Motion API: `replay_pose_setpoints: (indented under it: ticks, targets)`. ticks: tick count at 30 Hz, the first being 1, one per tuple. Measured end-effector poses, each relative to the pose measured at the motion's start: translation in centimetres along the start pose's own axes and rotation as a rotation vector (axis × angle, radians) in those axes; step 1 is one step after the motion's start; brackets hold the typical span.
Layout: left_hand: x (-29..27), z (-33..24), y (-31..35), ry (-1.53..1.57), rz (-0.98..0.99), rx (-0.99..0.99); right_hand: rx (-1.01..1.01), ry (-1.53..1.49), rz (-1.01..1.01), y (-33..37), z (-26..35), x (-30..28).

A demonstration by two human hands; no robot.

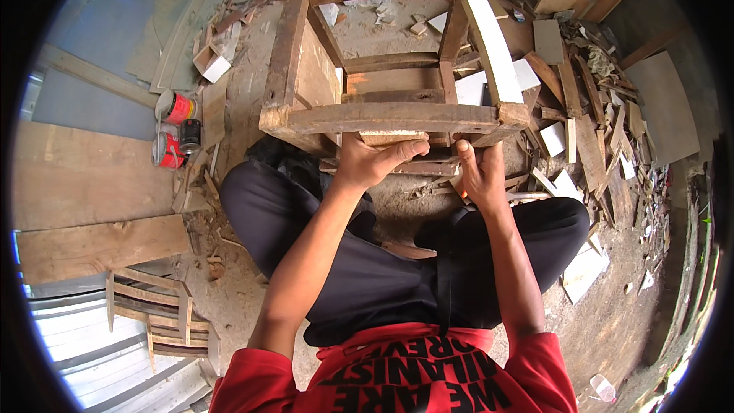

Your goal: The person assembles a wooden frame by hand, aligning pieces and securing them with nails using a hammer. They adjust the frame and hammer nails into place while sitting on the floor.

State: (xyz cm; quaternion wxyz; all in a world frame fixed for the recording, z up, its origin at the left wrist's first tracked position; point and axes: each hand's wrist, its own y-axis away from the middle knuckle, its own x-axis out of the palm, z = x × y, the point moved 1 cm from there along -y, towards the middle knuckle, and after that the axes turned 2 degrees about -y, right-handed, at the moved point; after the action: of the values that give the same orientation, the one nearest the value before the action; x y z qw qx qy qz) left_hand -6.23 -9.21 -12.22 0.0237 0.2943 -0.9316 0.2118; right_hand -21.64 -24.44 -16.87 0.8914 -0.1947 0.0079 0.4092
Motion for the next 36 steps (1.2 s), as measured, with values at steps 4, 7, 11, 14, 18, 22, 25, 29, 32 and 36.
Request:
replay_pose_setpoints:
  ticks: [4, 7, 11, 14, 18, 22, 25, 29, 32, 36]
  targets:
    - [-0.1, 0.5, -0.1, -0.014, -0.005, 0.013, -0.003, 0.004, 0.002, 0.0, 0.2, 0.0]
    - [-0.3, 0.5, -0.1, -0.012, 0.011, 0.007, 0.004, -0.012, -0.008, 0.0, 0.1, 0.2]
    - [-0.7, 0.7, -0.2, 0.006, 0.048, 0.019, -0.005, -0.019, -0.010, -0.1, 0.1, 0.3]
    - [-0.2, 0.5, -0.2, -0.001, -0.019, 0.053, 0.009, -0.002, -0.021, -0.1, 0.1, 0.3]
    - [2.0, 1.2, -0.5, 0.030, -0.169, 0.108, 0.038, -0.007, -0.026, -0.3, 0.7, 0.2]
    - [1.9, 0.8, -0.7, 0.090, -0.050, 0.003, -0.008, 0.046, -0.029, -0.1, -0.1, -0.2]
    - [1.8, 1.3, -1.0, 0.044, 0.035, 0.075, 0.019, -0.033, -0.013, -0.5, 0.8, 0.1]
    - [2.8, 0.8, -1.1, 0.025, -0.028, 0.048, 0.043, -0.065, -0.028, -0.5, 0.8, 0.1]
    - [3.2, 0.9, -1.0, 0.015, -0.085, 0.096, 0.005, -0.030, -0.025, -0.3, 0.5, 0.0]
    - [4.1, 0.5, -1.1, 0.014, -0.106, 0.058, -0.017, -0.020, -0.023, -0.4, 0.6, -0.2]
